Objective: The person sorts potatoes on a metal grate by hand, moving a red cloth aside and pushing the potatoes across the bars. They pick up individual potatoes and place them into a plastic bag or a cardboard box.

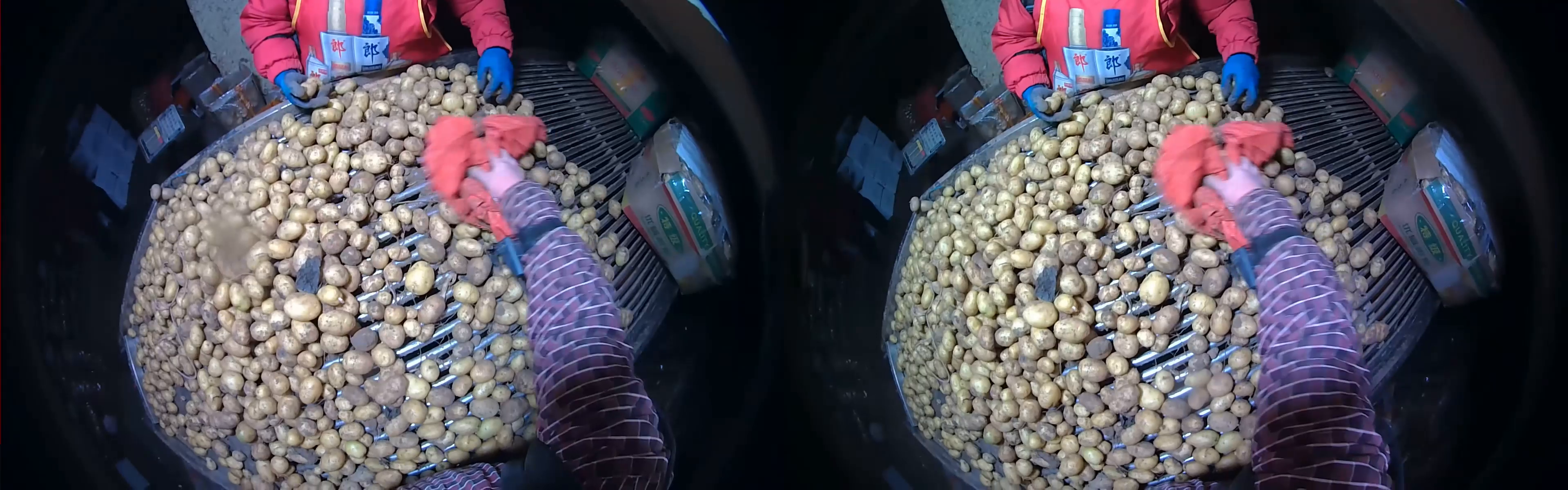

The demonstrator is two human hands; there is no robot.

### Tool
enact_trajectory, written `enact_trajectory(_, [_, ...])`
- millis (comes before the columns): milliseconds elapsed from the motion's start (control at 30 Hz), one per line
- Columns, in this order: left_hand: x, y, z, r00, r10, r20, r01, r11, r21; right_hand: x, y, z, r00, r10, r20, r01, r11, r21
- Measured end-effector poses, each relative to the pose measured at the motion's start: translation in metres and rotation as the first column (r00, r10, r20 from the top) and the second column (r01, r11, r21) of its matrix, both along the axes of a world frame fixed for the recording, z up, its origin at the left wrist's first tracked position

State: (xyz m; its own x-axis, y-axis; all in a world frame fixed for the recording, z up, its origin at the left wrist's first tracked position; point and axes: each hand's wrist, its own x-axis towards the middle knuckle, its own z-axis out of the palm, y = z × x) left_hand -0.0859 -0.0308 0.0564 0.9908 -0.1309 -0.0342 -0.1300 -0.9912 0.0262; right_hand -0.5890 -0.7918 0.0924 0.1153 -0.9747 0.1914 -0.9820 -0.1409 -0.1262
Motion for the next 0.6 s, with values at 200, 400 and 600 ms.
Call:
enact_trajectory(200, [0.013, 0.039, -0.03, 0.995, -0.047, 0.086, 0.047, 0.999, 0.012, 0.115, 0.106, 0.02, 0.961, 0.231, 0.153, -0.266, 0.925, 0.273])
enact_trajectory(400, [0.027, 0.063, -0.059, 0.992, -0.059, 0.114, 0.068, 0.995, -0.069, 0.077, 0.309, 0.063, 0.809, 0.579, 0.097, -0.58, 0.764, 0.283])
enact_trajectory(600, [0.018, 0.049, -0.042, 1.0, -0.001, 0.022, 0.003, 0.995, -0.105, -0.013, 0.433, 0.079, 0.737, 0.676, 0.007, -0.613, 0.665, 0.427])
